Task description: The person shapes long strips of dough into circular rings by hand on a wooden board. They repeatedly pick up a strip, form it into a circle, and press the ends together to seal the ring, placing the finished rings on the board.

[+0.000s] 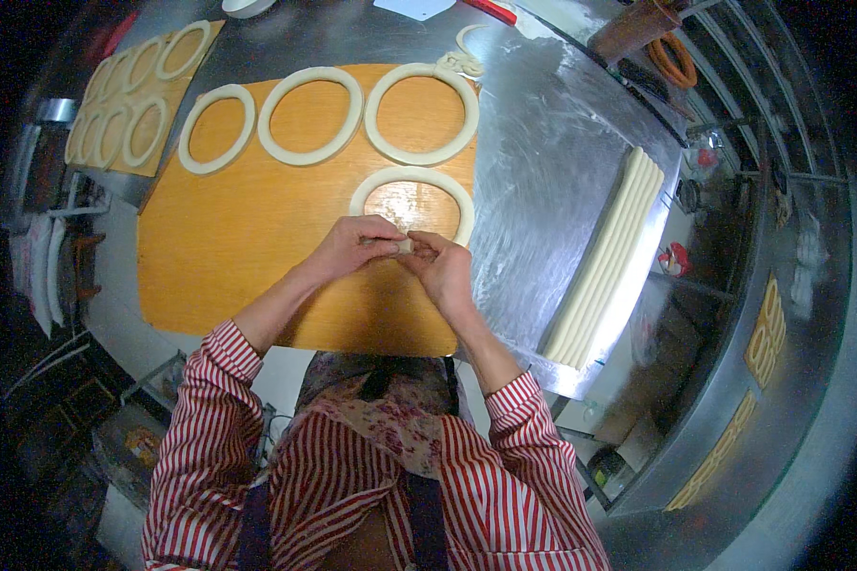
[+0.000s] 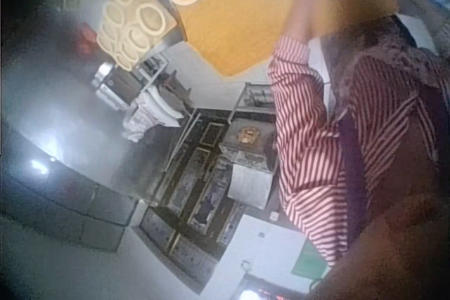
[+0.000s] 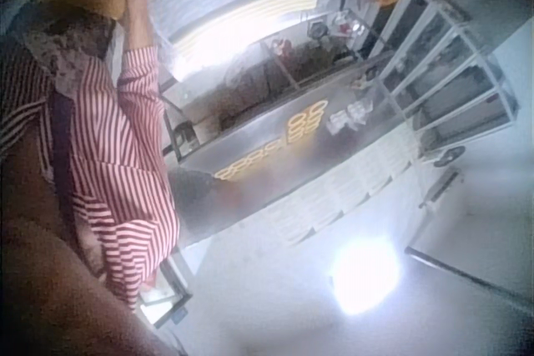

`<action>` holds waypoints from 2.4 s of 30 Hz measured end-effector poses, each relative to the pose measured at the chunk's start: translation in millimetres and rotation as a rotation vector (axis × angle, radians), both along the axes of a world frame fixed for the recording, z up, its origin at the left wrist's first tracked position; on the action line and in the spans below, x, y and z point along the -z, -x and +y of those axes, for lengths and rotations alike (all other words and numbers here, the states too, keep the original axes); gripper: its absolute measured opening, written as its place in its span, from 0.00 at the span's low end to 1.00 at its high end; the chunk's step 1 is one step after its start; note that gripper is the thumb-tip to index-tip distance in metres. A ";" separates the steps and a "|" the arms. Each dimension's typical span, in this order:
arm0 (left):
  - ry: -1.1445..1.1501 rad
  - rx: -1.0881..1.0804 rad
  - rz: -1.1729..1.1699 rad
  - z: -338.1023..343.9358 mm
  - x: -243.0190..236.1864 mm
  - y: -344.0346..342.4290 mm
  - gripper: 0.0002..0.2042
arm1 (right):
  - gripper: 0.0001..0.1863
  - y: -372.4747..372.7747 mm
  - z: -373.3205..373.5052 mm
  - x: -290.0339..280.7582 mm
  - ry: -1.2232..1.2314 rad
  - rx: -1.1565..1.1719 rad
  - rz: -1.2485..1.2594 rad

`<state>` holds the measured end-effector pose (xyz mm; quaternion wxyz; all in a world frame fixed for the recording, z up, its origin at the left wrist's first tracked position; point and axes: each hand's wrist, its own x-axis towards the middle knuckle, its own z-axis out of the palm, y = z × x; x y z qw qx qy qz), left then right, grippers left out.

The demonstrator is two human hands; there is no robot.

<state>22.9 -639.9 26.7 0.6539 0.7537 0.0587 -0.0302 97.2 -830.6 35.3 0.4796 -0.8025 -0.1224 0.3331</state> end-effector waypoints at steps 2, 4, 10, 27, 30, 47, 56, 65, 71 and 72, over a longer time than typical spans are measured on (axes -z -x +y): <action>-0.032 -0.003 -0.020 2.3 4.9 0.8 0.07 | 0.25 3.4 7.7 -3.3 -0.055 0.049 -0.008; -0.116 -0.018 -0.077 -0.5 15.0 1.5 0.07 | 0.25 6.4 11.8 -15.9 -0.015 0.034 -0.069; -0.149 -0.049 -0.025 -10.5 21.1 6.1 0.07 | 0.28 3.3 4.8 -32.9 0.111 -0.171 -0.122; -0.596 -0.095 -0.216 -59.8 24.2 9.8 0.10 | 0.11 -38.2 -21.5 -31.6 0.130 -0.471 -0.246; -0.622 -0.096 -0.220 -62.6 22.1 9.6 0.11 | 0.11 -51.4 -25.5 -28.1 0.082 -0.532 -0.224; -0.756 -0.034 -0.286 -37.8 17.0 10.1 0.07 | 0.09 -17.3 -22.8 -3.5 0.115 -0.425 -0.819; -0.603 -0.138 -0.312 -40.9 21.6 8.2 0.06 | 0.08 -10.4 -19.9 -0.5 0.102 -0.319 -0.745; -0.586 -0.076 -0.382 -40.0 32.3 10.0 0.07 | 0.11 -3.8 -16.4 1.5 0.122 -0.383 -0.800; -0.658 -0.035 -0.325 -39.7 25.5 10.8 0.11 | 0.13 -3.4 -18.0 -1.7 0.121 -0.414 -0.778; -0.659 -0.055 -0.303 -40.9 21.2 12.2 0.13 | 0.13 -5.6 -18.8 -7.4 0.124 -0.421 -0.746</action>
